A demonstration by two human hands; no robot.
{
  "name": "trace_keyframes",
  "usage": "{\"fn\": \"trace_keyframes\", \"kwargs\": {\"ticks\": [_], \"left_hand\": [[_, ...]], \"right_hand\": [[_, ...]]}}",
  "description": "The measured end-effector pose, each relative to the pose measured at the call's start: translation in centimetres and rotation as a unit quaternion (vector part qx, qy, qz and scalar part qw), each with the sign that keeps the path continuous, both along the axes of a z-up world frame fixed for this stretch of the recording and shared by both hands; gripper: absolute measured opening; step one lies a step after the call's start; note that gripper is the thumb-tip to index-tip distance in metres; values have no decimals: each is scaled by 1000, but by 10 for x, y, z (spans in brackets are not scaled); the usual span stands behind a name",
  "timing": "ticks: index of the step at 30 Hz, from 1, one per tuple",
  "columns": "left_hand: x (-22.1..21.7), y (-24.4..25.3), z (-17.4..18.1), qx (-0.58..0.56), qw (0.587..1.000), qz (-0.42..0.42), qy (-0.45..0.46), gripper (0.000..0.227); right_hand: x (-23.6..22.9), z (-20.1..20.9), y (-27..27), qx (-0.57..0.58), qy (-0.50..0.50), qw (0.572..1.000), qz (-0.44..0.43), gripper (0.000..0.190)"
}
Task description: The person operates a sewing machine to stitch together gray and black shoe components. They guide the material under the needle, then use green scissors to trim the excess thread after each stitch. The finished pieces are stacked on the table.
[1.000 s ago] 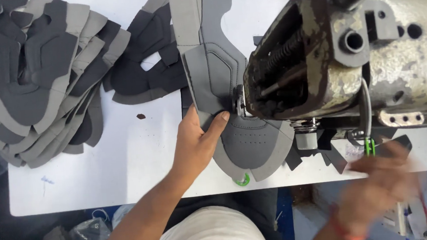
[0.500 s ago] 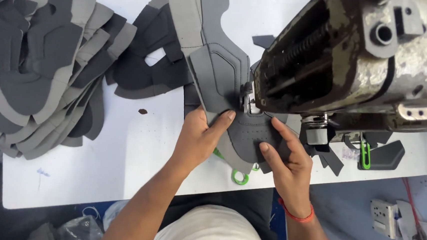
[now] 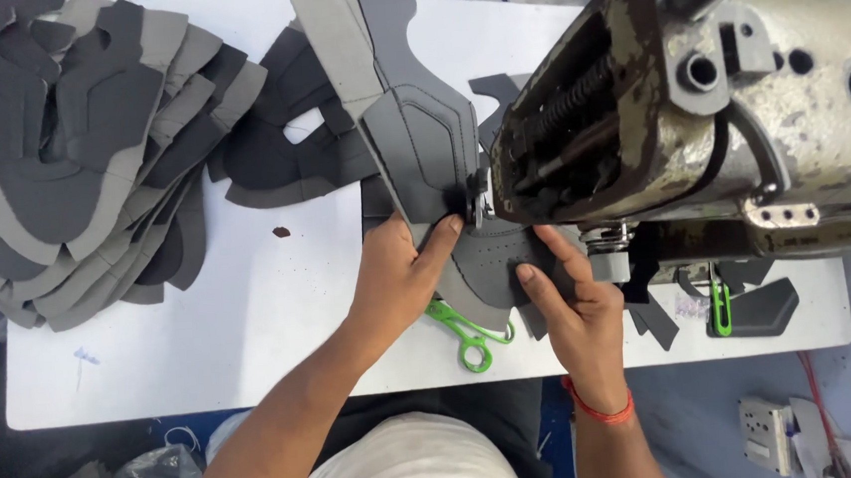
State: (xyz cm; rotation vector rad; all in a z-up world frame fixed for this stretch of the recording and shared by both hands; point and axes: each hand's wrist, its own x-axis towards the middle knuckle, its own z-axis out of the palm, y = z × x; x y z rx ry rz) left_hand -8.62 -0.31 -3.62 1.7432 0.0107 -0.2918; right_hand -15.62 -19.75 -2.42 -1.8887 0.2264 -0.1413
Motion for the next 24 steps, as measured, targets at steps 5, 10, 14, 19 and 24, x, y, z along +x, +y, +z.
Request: {"fn": "trace_keyframes", "kwargs": {"ticks": [5, 10, 14, 19, 24], "left_hand": [[1, 2, -6, -43, 994, 3, -97, 36], [1, 6, -9, -4, 999, -21, -26, 34], [7, 34, -29, 60, 972, 129, -188, 29], [46, 40, -24, 221, 899, 101, -364, 61], [116, 31, -115, 490, 815, -66, -300, 39]], "right_hand": [[-1, -7, 1, 9, -20, 1000, 12, 47], [-31, -71, -21, 187, -91, 976, -61, 42], [-53, -86, -25, 411, -130, 900, -67, 9], [-71, -75, 7, -229, 76, 965, 104, 28], [-73, -75, 19, -370, 44, 910, 182, 40]]}}
